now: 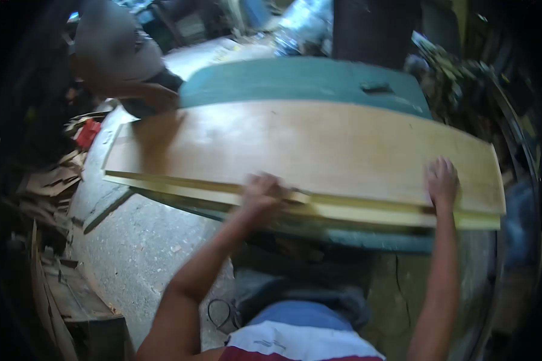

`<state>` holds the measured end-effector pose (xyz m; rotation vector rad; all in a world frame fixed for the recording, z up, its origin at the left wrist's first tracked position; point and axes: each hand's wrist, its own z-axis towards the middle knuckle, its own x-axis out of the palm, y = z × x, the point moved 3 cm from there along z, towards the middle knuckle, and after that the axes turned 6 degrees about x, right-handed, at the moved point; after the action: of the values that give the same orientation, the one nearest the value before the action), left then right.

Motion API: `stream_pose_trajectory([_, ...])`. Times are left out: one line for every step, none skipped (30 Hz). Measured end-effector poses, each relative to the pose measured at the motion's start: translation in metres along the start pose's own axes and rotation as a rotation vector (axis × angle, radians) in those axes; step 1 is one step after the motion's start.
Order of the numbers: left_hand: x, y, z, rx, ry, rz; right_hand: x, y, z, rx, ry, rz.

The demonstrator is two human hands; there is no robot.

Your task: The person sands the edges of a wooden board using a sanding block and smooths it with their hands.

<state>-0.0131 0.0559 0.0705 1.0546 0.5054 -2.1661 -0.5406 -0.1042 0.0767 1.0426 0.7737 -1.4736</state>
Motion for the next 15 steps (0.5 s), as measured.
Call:
stream_pose_trajectory([0.025, -0.022, 0.021, 0.008, -0.071, 0.022, 0.002, 0.0, 0.0, 0.011, 0.014, 0.023])
stream_pose_trajectory([0.046, -0.047, 0.044, -0.024, -0.008, 0.029, 0.005, 0.0, 0.0, 0.02, 0.016, 0.028])
stream_pose_trajectory([0.067, -0.07, 0.066, -0.053, -0.001, -0.016, 0.006, -0.003, 0.001, 0.034, 0.018, 0.022])
stream_pose_trajectory([0.078, -0.094, 0.088, -0.025, -0.012, 0.018, 0.005, -0.002, 0.001, 0.047, 0.027, 0.023])
stream_pose_trajectory([0.085, -0.115, 0.11, -0.024, -0.021, 0.041, 0.003, -0.003, -0.001, 0.066, 0.04, 0.016])
stream_pose_trajectory([0.09, -0.13, 0.125, -0.02, -0.029, 0.062, 0.0, -0.003, -0.003, 0.056, 0.013, 0.019])
stream_pose_trajectory([0.094, -0.138, 0.127, -0.016, -0.051, 0.072, -0.001, -0.004, -0.006, 0.068, 0.056, 0.014])
stream_pose_trajectory([0.097, -0.143, 0.132, -0.03, -0.029, 0.053, -0.003, -0.005, -0.004, 0.08, 0.094, 0.012])
stream_pose_trajectory([0.098, -0.142, 0.138, -0.04, -0.006, 0.038, -0.004, -0.005, -0.002, 0.074, 0.064, 0.019])
stream_pose_trajectory([0.095, -0.138, 0.133, -0.035, -0.022, 0.051, -0.003, -0.007, -0.003, 0.078, 0.097, 0.041])
stream_pose_trajectory([0.089, -0.126, 0.119, -0.034, -0.023, 0.045, -0.003, -0.008, -0.003, 0.085, 0.131, 0.063])
stream_pose_trajectory([0.082, -0.108, 0.105, -0.033, -0.024, 0.04, -0.004, -0.008, -0.001, 0.082, 0.111, 0.071])
stream_pose_trajectory([0.068, -0.087, 0.084, -0.038, -0.024, 0.072, -0.004, -0.007, -0.003, 0.092, 0.121, 0.073])
stream_pose_trajectory([0.051, -0.061, 0.059, -0.043, -0.019, 0.101, -0.005, -0.003, -0.005, 0.105, 0.137, 0.074])
stream_pose_trajectory([0.031, -0.035, 0.036, -0.027, -0.047, 0.085, -0.007, 0.0, -0.006, 0.107, 0.132, 0.08])
